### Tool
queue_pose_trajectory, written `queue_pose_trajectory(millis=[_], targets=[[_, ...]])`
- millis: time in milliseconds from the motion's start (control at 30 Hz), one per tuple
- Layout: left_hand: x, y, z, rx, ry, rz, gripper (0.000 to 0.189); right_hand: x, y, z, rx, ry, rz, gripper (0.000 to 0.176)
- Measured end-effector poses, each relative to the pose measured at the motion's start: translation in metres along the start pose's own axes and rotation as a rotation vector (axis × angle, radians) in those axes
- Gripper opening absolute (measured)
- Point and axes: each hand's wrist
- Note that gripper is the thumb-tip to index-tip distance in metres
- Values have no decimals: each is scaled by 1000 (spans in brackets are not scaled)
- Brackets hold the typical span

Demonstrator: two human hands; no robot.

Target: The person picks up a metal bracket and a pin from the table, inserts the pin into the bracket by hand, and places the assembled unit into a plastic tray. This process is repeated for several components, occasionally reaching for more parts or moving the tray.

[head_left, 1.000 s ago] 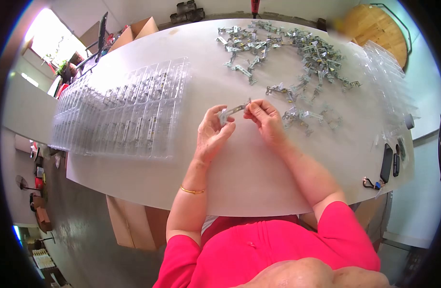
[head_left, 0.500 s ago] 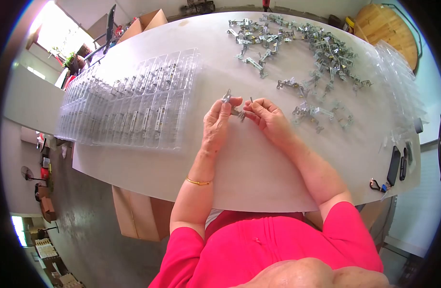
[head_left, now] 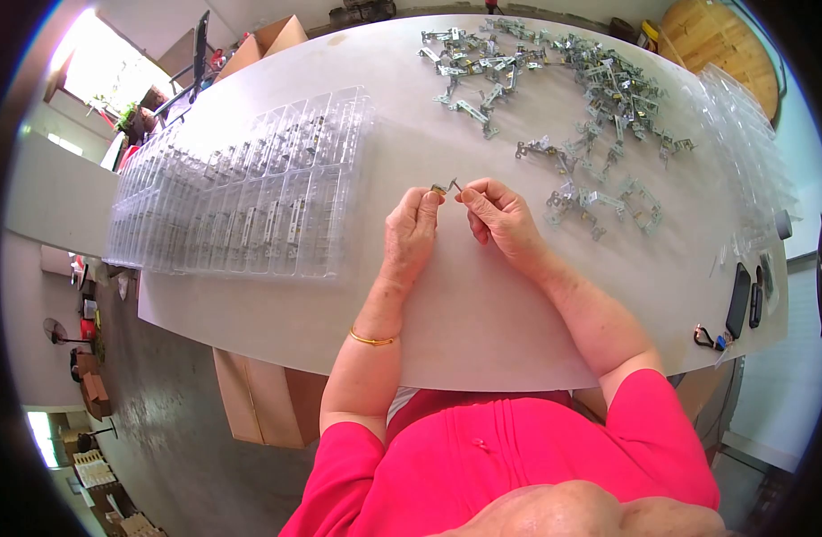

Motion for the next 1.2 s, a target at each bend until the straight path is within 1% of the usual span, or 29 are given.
queue_pose_trajectory(millis=[100,267,333,467,533,600,700,767,800,833,867,900,967,1000,1033,1067,1100,1133,1167,1200], targets=[[5,2,-2,-35,46,-56,25,-1,-1,-1,7,-7,-18,21],[6,1,-1,-80,107,-112,24,0,-1,1,-33,1,89,18],[5,1,-2,-124,241,-176,21,-2,0,1,-42,-20,82,17],[6,-2,-3,-100,268,-245,17,-5,-3,0,-27,-74,70,19],[7,-2,-3,-66,354,-360,17,-5,-3,0,-14,-78,74,20],[3,-2,-2,-64,368,-366,16,-5,-3,0,-7,-82,78,21],[2,1,-1,-61,399,-372,16,-3,-3,1,15,-83,122,18],[3,-1,0,-64,416,-377,16,-4,-1,1,-20,-69,133,13],[3,-1,-1,-61,466,-399,14,-6,0,0,-22,-70,134,13],[3,2,-1,-53,518,-415,11,-8,-1,0,-42,-139,212,11],[2,3,-1,-45,521,-406,11,-11,-2,0,-65,-207,292,10],[0,2,0,-25,500,-418,11,-14,-4,-2,-73,-206,299,10],[0,4,0,-9,479,-430,10,-22,-6,-6,-176,-440,414,10],[1,5,-1,-13,535,-442,11,-21,-5,-6,-174,-439,412,10],[2,4,0,-19,590,-456,12,-21,-3,-6,-221,-436,321,11],[2,4,2,-21,588,-461,12,-20,-1,-6,-268,-433,230,11],[-6,4,5,-16,397,-352,15,-18,-2,-7,-266,-433,227,11],[-10,4,7,-10,207,-240,19,-17,-5,-7,-245,-357,171,12],[-10,3,6,-11,208,-241,19,-15,-7,-7,-225,-282,117,12],[-11,0,4,4,44,-69,24,-12,-6,-6,-225,-283,116,12]])
Point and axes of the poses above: each hand's wrist, its own z-axis away from the middle knuckle, its own y-axis out of the palm, x = y × z, and after that the axes turned 4 degrees about -y, right-handed
